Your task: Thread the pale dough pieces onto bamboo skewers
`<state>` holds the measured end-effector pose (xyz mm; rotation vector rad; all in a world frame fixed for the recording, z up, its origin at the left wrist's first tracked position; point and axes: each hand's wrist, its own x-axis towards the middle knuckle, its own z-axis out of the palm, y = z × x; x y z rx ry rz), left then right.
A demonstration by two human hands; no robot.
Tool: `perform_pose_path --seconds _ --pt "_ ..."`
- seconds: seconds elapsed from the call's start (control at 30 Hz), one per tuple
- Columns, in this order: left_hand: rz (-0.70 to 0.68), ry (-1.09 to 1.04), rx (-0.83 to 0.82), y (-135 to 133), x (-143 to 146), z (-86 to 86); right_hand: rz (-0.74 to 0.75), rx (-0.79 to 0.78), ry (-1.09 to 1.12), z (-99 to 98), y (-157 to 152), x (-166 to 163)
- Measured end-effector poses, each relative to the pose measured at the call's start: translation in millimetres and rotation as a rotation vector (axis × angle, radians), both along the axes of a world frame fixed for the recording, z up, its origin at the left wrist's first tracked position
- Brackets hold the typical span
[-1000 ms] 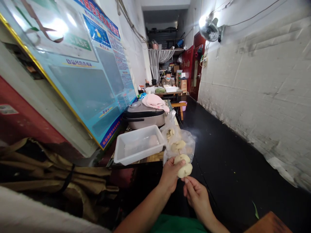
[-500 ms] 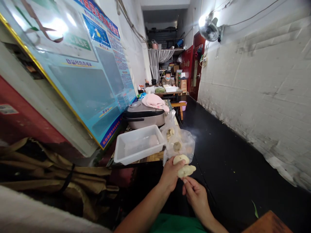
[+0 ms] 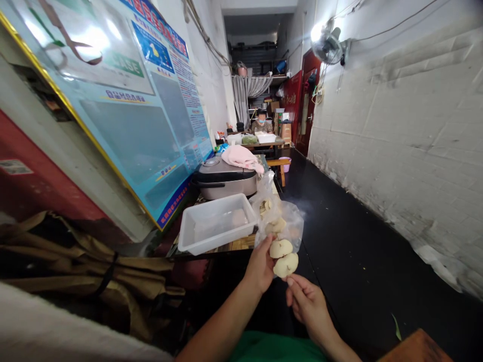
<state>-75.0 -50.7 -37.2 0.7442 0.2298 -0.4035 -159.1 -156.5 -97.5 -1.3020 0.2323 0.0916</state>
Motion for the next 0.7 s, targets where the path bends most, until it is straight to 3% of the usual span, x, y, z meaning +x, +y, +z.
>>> perform_pose_path --seconds 0.17,0.33,0.7 --pt "0.020 0.007 -0.120 8 20 4.0 0.061 0.040 0.011 -1.8 1 -1" --pt "0.041 -0.118 -0.089 13 27 8.2 0.075 0.041 0.016 -2.5 1 0" --pt "0.096 -0.051 0.035 11 28 15.1 0.106 -0.002 0.020 -3.0 4 1"
